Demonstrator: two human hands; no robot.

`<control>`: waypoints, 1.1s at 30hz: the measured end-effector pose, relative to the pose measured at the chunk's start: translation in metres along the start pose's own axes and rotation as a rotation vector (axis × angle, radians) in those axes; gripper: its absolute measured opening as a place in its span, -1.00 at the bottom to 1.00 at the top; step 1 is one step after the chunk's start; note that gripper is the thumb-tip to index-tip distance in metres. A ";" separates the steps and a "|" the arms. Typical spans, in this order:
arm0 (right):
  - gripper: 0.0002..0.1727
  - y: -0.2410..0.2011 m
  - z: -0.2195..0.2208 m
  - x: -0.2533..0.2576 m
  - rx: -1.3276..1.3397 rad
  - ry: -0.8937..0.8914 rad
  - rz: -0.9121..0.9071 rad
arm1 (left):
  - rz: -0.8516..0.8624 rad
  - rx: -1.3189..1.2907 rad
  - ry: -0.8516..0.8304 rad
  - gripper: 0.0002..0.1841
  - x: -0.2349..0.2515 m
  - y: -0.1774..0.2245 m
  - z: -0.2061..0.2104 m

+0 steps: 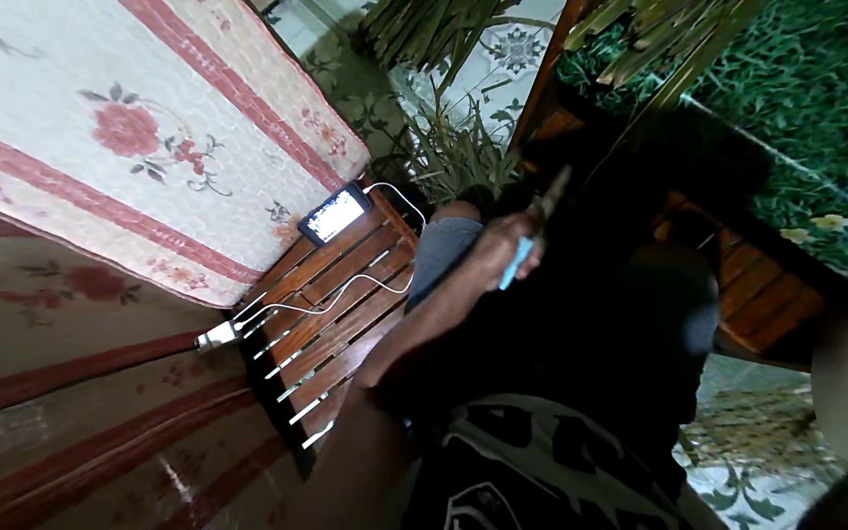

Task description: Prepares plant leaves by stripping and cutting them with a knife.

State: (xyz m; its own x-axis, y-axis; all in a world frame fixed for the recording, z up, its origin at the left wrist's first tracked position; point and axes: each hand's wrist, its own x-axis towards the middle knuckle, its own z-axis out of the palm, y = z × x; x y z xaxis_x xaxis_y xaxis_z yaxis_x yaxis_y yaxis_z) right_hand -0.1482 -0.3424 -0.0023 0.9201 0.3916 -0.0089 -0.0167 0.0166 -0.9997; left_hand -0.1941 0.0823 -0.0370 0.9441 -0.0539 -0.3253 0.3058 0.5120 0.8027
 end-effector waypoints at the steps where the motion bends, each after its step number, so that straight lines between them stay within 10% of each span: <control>1: -0.84 0.001 0.015 0.014 0.044 -0.035 -0.033 | -0.042 0.021 -0.061 -0.67 0.000 -0.015 0.010; 6: -0.84 -0.021 0.093 0.057 0.110 -0.025 0.022 | -0.032 0.057 -0.257 -0.63 -0.013 -0.044 0.018; 13: -0.72 -0.028 0.192 0.072 -0.584 -0.158 0.108 | 0.104 0.041 -0.130 -0.67 -0.026 -0.015 0.013; 29: -0.62 0.007 0.171 0.072 -0.496 -0.403 0.302 | 0.178 -0.391 0.211 -0.47 -0.001 0.014 -0.023; 33: -0.60 0.013 0.184 0.084 -0.413 -0.443 0.240 | 0.076 -0.131 0.040 -0.62 -0.011 -0.022 -0.007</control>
State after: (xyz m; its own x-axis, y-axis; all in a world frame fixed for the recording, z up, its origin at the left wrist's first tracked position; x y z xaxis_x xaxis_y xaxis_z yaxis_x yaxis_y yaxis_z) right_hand -0.1434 -0.1399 -0.0118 0.6595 0.6840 -0.3118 0.0314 -0.4395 -0.8977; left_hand -0.2123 0.0775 -0.0544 0.9574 0.0217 -0.2878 0.2127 0.6209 0.7545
